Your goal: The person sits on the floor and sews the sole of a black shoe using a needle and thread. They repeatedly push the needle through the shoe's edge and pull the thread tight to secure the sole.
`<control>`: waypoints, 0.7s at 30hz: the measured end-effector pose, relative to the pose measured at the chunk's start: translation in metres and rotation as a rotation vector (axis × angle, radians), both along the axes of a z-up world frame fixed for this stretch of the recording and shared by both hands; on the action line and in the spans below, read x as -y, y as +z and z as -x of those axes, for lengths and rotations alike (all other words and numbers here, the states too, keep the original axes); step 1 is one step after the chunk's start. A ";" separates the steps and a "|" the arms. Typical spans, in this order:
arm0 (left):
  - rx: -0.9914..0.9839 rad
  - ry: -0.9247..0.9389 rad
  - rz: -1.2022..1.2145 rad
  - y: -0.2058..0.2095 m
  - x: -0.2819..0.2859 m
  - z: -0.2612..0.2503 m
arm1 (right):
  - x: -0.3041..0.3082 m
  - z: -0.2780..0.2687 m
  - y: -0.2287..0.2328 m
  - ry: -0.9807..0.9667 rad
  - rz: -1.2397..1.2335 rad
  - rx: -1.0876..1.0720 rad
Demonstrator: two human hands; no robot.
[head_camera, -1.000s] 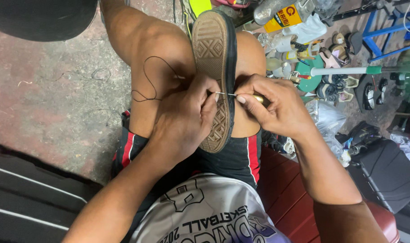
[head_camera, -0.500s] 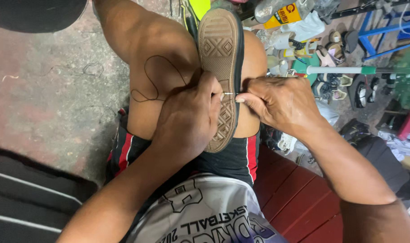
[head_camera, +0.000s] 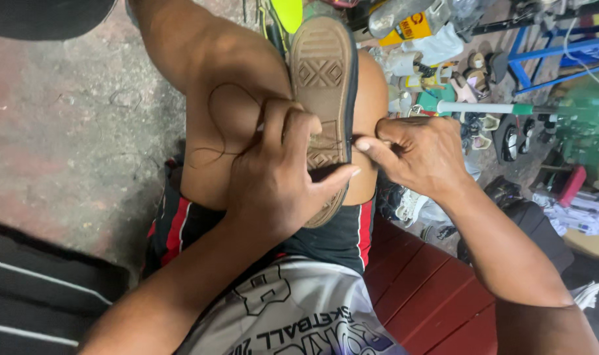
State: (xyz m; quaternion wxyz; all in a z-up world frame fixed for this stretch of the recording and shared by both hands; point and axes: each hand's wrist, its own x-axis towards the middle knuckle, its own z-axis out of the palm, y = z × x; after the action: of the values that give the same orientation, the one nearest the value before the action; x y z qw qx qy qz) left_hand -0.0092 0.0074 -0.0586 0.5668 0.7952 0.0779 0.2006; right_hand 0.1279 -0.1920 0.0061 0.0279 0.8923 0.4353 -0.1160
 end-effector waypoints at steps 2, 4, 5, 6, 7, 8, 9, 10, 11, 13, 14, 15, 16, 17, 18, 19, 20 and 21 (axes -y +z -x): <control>-0.030 0.001 -0.013 -0.001 0.001 -0.002 | 0.006 -0.002 0.000 -0.044 -0.022 0.025; -0.019 0.019 -0.035 0.002 0.003 -0.002 | 0.013 -0.006 0.007 -0.107 -0.056 0.053; -0.034 0.014 -0.029 0.002 0.003 -0.002 | 0.015 -0.007 0.010 -0.107 -0.015 0.071; -0.048 0.010 -0.024 0.004 0.003 -0.001 | 0.017 -0.006 0.013 -0.106 0.025 0.090; -0.064 0.008 -0.020 0.006 0.002 -0.001 | 0.017 -0.006 0.015 -0.104 0.064 0.107; -0.042 0.013 -0.037 0.008 0.000 -0.002 | 0.018 -0.005 0.018 -0.096 -0.005 0.080; -0.028 0.004 -0.050 0.009 0.000 0.000 | 0.021 0.002 0.020 -0.101 -0.068 0.045; -0.014 -0.005 -0.062 0.012 0.000 0.002 | 0.024 0.006 0.020 -0.106 -0.131 0.011; 0.005 -0.033 -0.048 0.014 0.000 0.001 | 0.025 0.009 0.022 -0.096 -0.143 0.009; 0.034 -0.086 -0.016 0.023 0.001 0.003 | 0.026 0.013 0.024 -0.073 -0.164 -0.004; 0.042 -0.103 -0.055 0.026 0.003 0.003 | 0.025 0.016 0.026 -0.077 -0.166 -0.012; 0.058 -0.111 -0.100 0.029 0.005 0.001 | 0.023 0.016 0.026 -0.071 -0.173 -0.013; 0.074 -0.119 -0.145 0.031 0.006 -0.001 | 0.020 0.017 0.026 -0.065 -0.180 -0.013; 0.103 -0.130 -0.181 0.032 0.006 -0.004 | 0.018 0.017 0.027 -0.068 -0.178 -0.009; 0.131 -0.142 -0.218 0.032 0.007 -0.007 | 0.016 0.016 0.028 -0.070 -0.176 -0.005; 0.155 -0.160 -0.250 0.031 0.007 -0.009 | 0.015 0.018 0.028 -0.079 -0.171 -0.005; 0.139 -0.166 -0.269 0.031 0.007 -0.009 | 0.015 0.018 0.027 -0.068 -0.175 -0.008; 0.128 -0.178 -0.288 0.030 0.006 -0.010 | 0.015 0.018 0.027 -0.063 -0.180 -0.004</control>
State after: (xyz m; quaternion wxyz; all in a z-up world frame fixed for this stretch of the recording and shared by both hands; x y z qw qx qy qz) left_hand 0.0010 0.0012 -0.0290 0.4665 0.8575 -0.0583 0.2089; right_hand 0.1102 -0.2072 0.0331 -0.0571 0.9043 0.4157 -0.0791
